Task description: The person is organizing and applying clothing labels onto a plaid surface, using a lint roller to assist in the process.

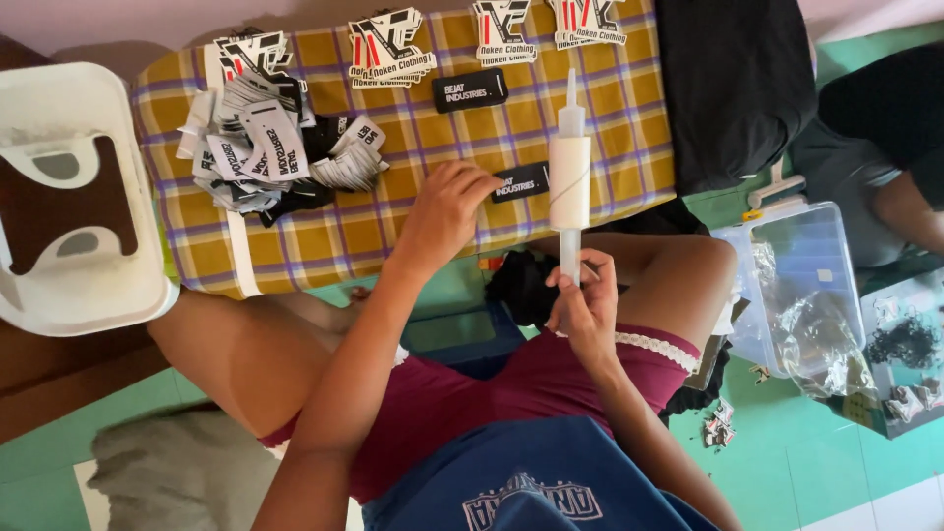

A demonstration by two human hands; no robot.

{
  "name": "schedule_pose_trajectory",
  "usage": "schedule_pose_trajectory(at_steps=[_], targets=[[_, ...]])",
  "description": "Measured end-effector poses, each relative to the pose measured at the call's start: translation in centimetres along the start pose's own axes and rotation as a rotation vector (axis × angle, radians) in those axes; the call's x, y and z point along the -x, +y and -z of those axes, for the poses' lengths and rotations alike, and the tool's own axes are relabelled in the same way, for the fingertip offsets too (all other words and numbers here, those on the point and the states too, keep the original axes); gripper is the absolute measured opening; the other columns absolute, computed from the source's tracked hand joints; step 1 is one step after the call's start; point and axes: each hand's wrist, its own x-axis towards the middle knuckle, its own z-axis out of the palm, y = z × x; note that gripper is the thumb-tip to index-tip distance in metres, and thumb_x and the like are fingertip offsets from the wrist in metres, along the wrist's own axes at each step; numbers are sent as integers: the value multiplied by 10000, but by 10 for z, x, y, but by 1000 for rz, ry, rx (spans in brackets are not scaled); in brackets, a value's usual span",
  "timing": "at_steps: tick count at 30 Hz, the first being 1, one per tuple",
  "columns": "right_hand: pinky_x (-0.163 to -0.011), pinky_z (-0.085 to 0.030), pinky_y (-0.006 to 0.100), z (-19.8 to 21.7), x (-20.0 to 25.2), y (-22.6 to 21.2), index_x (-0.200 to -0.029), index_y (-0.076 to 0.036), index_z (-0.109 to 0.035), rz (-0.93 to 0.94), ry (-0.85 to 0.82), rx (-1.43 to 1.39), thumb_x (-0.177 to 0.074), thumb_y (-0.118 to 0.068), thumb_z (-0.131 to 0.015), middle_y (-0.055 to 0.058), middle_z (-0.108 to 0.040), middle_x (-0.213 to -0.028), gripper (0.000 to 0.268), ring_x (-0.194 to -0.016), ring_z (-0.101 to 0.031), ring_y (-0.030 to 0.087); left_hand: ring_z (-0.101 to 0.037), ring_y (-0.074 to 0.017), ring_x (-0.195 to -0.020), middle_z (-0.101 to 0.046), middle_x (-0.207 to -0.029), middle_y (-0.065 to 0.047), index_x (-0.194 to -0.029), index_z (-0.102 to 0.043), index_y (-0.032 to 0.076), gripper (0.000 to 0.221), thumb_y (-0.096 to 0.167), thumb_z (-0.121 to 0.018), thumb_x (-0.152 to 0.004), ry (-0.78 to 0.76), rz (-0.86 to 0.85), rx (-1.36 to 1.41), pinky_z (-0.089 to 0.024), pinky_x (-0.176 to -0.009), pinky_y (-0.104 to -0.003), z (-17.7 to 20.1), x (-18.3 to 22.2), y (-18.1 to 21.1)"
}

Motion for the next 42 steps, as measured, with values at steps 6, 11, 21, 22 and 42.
schedule_pose_trajectory(at_steps=[6, 11, 21, 22, 42], targets=[[-309, -492, 252, 9, -3, 2, -1293, -5, -358, 15, 26, 17, -1010, -70, -504, 160, -657, -893, 325, -371, -614, 156, -637, -277, -1086, -677, -1053, -79, -1024, -747, 74, 158, -28, -669, -933, 41, -20, -73, -529, -958, -404, -10, -2, -8], [-303, -484, 248, 16, -1, 0, -1296, -1, -370, 29, 44, 29, -1020, -77, -501, 166, -656, -887, 315, -366, -615, 162, -625, -295, -1143, -673, -1168, -100, -1053, -765, 67, 168, 203, -739, -960, 39, -4, -45, -504, -942, -428, 2, -8, 3], [-305, -492, 264, 8, -3, 1, -1305, 4, -364, -22, -31, 35, -1023, -73, -510, 161, -670, -893, 327, -359, -613, 168, -608, -296, -1139, -639, -1171, -103, -1122, -752, 103, 334, 370, -767, -923, 83, -84, -217, -460, -972, -452, -19, 8, 4], [-307, -495, 268, 8, -3, 0, -1300, 5, -368, -19, -27, 51, -1025, -74, -511, 162, -670, -895, 320, -364, -615, 169, -633, -283, -1124, -700, -1105, -80, -1022, -773, 124, 265, 378, -721, -968, 97, -69, -209, -438, -1016, -486, -14, 6, 3], [-335, -489, 250, 30, -22, 7, -1346, 14, -362, 14, -62, 120, -1065, -151, -481, 171, -681, -953, 347, -404, -637, 177, -516, -343, -1392, -599, -1454, -113, -1332, -648, 149, 360, 366, -538, -1067, 21, -3, -173, -199, -1176, -697, -10, 17, 23]])
